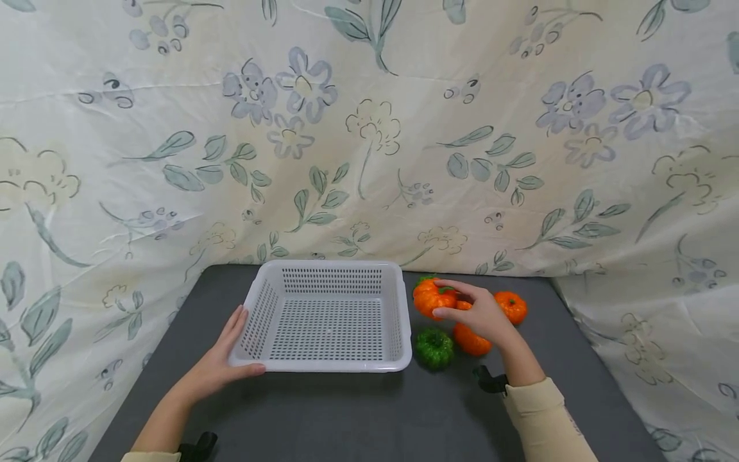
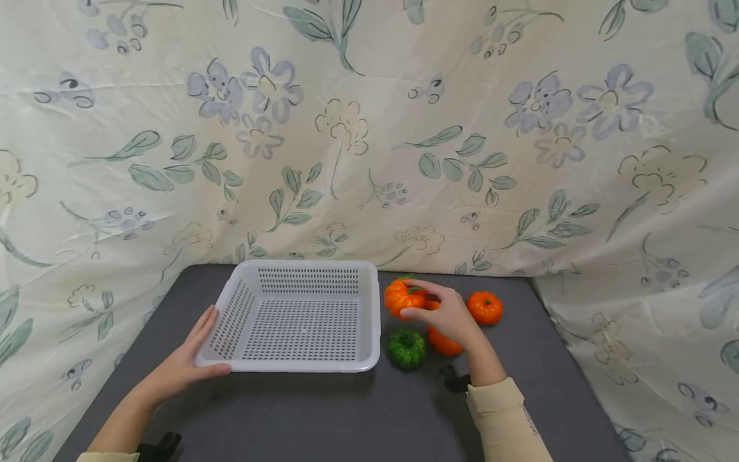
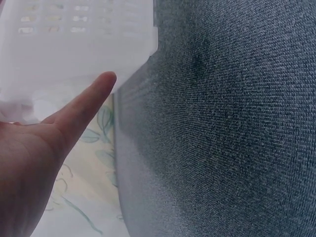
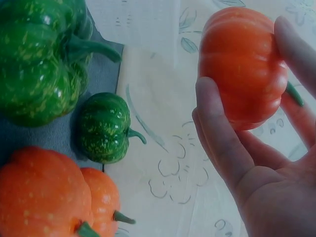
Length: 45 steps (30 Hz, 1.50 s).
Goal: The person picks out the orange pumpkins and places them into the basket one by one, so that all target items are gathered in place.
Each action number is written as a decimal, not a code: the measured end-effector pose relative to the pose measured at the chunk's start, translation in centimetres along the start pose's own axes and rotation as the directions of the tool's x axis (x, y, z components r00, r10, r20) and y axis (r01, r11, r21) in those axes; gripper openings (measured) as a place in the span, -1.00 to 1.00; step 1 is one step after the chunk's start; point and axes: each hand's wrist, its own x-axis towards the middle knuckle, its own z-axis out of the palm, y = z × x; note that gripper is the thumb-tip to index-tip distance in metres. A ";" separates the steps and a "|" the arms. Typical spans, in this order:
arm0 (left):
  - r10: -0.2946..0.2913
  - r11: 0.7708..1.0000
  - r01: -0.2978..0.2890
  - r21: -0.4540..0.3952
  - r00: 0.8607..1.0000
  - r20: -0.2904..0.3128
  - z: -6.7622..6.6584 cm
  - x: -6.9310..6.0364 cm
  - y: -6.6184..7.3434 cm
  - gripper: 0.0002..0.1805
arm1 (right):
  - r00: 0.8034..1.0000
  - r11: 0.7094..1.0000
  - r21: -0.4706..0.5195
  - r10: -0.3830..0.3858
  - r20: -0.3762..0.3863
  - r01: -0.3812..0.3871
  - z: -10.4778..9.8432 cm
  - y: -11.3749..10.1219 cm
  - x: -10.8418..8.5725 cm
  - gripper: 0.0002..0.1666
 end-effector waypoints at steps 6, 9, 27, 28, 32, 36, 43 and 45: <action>0.012 1.000 -0.012 0.000 1.000 -0.004 0.2 0.2 -0.1 0.34 | 1.000 1.000 0.000 0.004 0.015 -0.004 0.2 0.1 0.8 -0.28; 0.022 1.000 -0.022 0.001 1.000 -0.003 0.1 0.5 0.1 0.34 | 1.000 1.000 0.012 0.005 0.017 -0.005 0.3 0.1 1.3 -0.30; -0.010 1.000 0.010 0.012 1.000 -0.018 0.7 0.9 0.1 0.34 | 0.997 0.995 0.098 -0.029 0.070 0.022 2.3 -1.1 3.9 -0.28; -0.012 1.000 0.013 0.013 1.000 -0.020 0.8 0.9 0.1 0.34 | 0.997 0.995 0.098 -0.033 0.074 0.026 2.4 -1.1 4.0 -0.28; -0.019 1.000 0.019 0.013 0.999 -0.025 0.8 0.8 0.2 0.34 | 0.995 0.996 0.086 -0.047 0.093 0.039 3.1 -1.3 4.7 -0.30; -0.016 1.000 0.016 0.016 1.000 -0.027 0.8 0.7 0.2 0.34 | 0.994 0.997 0.070 -0.048 0.102 0.041 3.6 -1.8 5.0 -0.30; -0.008 1.000 0.008 0.002 1.000 -0.025 0.8 0.7 0.2 0.33 | 0.993 0.998 0.041 -0.053 0.102 0.049 4.2 -2.8 5.6 -0.32; -0.006 1.000 0.006 0.004 1.000 -0.024 0.8 0.7 0.2 0.33 | 0.993 0.998 0.035 -0.056 0.104 0.053 4.5 -2.9 5.8 -0.32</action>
